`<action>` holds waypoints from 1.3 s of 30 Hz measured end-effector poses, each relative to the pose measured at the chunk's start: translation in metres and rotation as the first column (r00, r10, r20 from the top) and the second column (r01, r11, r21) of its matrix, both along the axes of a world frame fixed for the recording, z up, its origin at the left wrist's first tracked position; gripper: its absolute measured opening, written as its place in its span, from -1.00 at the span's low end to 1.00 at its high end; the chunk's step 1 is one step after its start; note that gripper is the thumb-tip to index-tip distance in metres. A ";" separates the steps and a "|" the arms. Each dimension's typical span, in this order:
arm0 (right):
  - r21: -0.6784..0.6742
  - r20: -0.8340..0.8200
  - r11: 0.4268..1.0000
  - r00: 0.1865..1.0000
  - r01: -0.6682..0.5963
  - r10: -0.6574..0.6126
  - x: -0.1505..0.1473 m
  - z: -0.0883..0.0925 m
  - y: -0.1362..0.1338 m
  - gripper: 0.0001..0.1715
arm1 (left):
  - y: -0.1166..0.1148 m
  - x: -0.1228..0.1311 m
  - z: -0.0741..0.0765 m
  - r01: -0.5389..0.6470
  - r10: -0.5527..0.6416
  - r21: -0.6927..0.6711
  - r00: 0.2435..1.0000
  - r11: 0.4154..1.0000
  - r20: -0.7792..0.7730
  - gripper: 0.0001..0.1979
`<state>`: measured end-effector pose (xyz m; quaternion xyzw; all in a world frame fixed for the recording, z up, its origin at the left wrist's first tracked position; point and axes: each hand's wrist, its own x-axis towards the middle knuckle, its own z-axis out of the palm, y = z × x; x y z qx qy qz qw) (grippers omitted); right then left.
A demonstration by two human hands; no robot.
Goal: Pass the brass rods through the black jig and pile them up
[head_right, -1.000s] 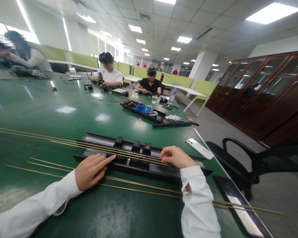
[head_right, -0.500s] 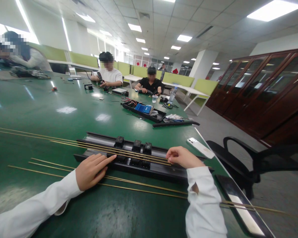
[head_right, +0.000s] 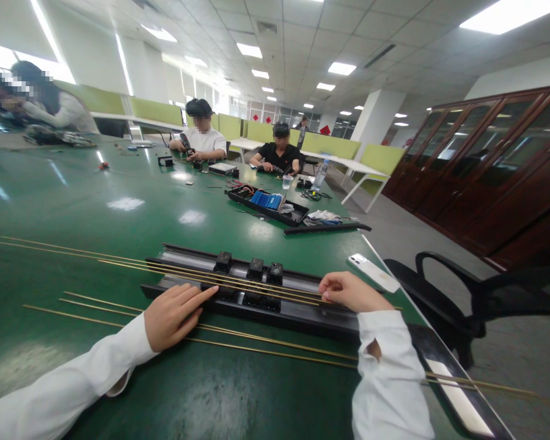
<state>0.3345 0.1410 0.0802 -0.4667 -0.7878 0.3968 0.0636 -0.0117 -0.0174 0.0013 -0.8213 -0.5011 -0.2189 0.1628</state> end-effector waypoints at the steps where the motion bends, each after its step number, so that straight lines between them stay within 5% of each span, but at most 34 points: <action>1: -0.002 0.002 1.000 1.000 0.003 -0.003 0.000 0.000 0.000 -0.79 | 0.000 0.000 0.000 0.000 0.000 -0.002 1.000 1.000 -0.001 -0.54; 13: 0.215 -0.053 0.973 0.994 -0.079 0.092 -0.039 0.019 -0.020 -0.71 | 0.003 0.005 0.000 0.001 -0.001 -0.011 1.000 1.000 0.000 -0.54; 22: 0.343 -0.008 0.932 0.992 -0.118 0.129 -0.067 0.011 -0.026 -0.84 | 0.003 0.012 0.006 0.005 -0.004 -0.028 1.000 1.000 0.012 -0.54; 39: 0.301 -0.015 0.947 0.992 -0.115 0.125 -0.073 0.001 -0.023 -0.86 | 0.002 0.013 0.007 0.003 -0.003 -0.020 1.000 1.000 0.025 -0.53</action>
